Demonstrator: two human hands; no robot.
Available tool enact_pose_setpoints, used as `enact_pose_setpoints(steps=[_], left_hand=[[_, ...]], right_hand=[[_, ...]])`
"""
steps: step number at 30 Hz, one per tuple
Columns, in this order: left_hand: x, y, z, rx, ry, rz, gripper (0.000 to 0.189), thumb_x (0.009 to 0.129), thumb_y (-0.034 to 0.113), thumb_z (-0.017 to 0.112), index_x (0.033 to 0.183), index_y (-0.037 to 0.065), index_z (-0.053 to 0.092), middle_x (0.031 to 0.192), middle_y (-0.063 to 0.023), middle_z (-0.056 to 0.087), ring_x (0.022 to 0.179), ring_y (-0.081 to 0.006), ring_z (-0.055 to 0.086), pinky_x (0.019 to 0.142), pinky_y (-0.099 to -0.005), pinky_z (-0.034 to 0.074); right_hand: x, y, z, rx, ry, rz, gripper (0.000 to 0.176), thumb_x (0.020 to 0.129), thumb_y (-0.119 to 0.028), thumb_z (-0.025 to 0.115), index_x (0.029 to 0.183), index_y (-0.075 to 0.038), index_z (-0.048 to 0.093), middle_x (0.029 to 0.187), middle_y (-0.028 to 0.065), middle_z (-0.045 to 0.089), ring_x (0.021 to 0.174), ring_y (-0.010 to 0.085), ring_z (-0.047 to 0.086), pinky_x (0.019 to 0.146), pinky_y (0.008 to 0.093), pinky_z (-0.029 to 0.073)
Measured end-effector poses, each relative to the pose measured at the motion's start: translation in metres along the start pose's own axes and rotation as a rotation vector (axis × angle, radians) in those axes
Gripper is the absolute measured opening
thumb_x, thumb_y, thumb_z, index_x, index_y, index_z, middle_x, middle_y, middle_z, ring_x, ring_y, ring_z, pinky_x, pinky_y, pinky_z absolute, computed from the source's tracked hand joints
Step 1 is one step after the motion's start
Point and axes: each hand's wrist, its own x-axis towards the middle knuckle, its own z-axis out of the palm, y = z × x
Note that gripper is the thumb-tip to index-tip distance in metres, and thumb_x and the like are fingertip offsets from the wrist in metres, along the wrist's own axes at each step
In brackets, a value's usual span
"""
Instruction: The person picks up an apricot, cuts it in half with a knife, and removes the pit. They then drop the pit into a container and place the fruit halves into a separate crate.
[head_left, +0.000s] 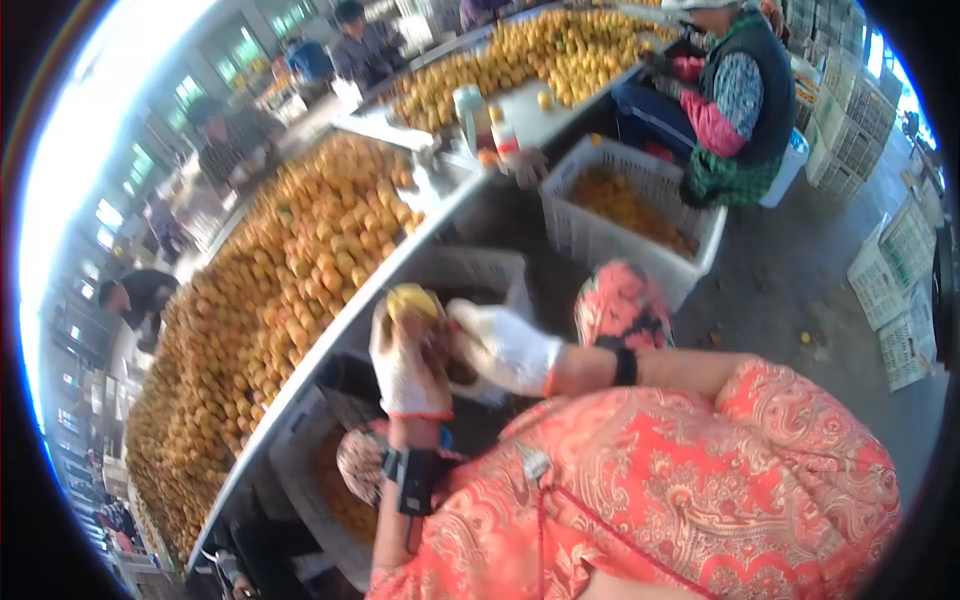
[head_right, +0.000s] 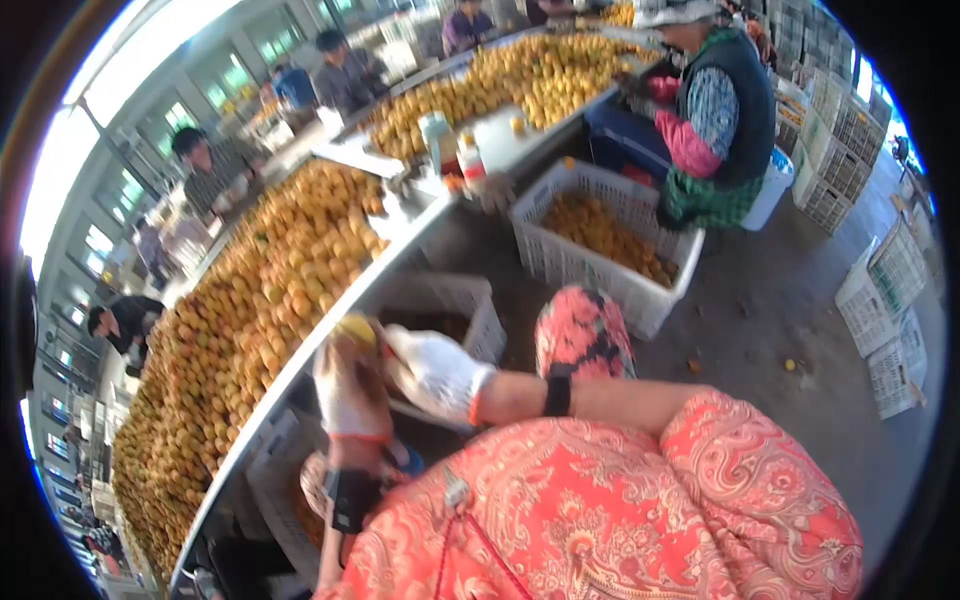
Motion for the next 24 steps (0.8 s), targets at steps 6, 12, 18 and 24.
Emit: enact_pose_setpoints(steps=[6,12,18,24], left_hand=[[-0.006,0.016,0.004,-0.048,-0.159,0.036,0.043,0.096,0.008,0.060,0.136,-0.002,0.050,0.119,-0.0122,0.063,0.099,-0.0194,0.065,0.077,-0.0293,0.054],[-0.008,0.019,0.003,0.037,-0.056,0.064,0.044,0.095,0.008,0.061,0.135,-0.004,0.049,0.121,-0.0124,0.062,0.104,-0.0202,0.062,0.085,-0.0312,0.052],[-0.008,0.014,-0.003,-0.041,-0.106,0.069,0.044,0.094,0.007,0.061,0.135,-0.004,0.049,0.120,-0.0126,0.062,0.105,-0.0207,0.062,0.092,-0.0316,0.049],[-0.007,0.008,-0.003,-0.101,-0.132,0.073,0.042,0.095,0.006,0.060,0.134,-0.004,0.051,0.120,-0.0128,0.063,0.105,-0.0209,0.062,0.091,-0.0324,0.050]], right_hand=[[0.001,-0.022,-0.010,0.098,0.006,-0.122,0.017,0.096,-0.014,0.059,0.105,0.000,0.056,0.089,0.0206,0.067,0.086,0.0397,0.066,0.069,0.0436,0.052],[0.002,-0.028,-0.018,0.129,-0.087,0.003,0.019,0.099,-0.015,0.056,0.110,0.002,0.057,0.091,0.0203,0.067,0.088,0.0287,0.065,0.072,0.0392,0.051],[0.003,-0.029,-0.022,0.202,-0.125,0.051,0.023,0.099,-0.014,0.057,0.114,0.003,0.059,0.093,0.0214,0.066,0.091,0.0284,0.063,0.076,0.0384,0.051],[0.001,-0.025,-0.020,0.128,-0.077,-0.019,0.032,0.095,-0.017,0.061,0.118,0.004,0.059,0.096,0.0275,0.067,0.096,0.0430,0.065,0.077,0.0441,0.052]])
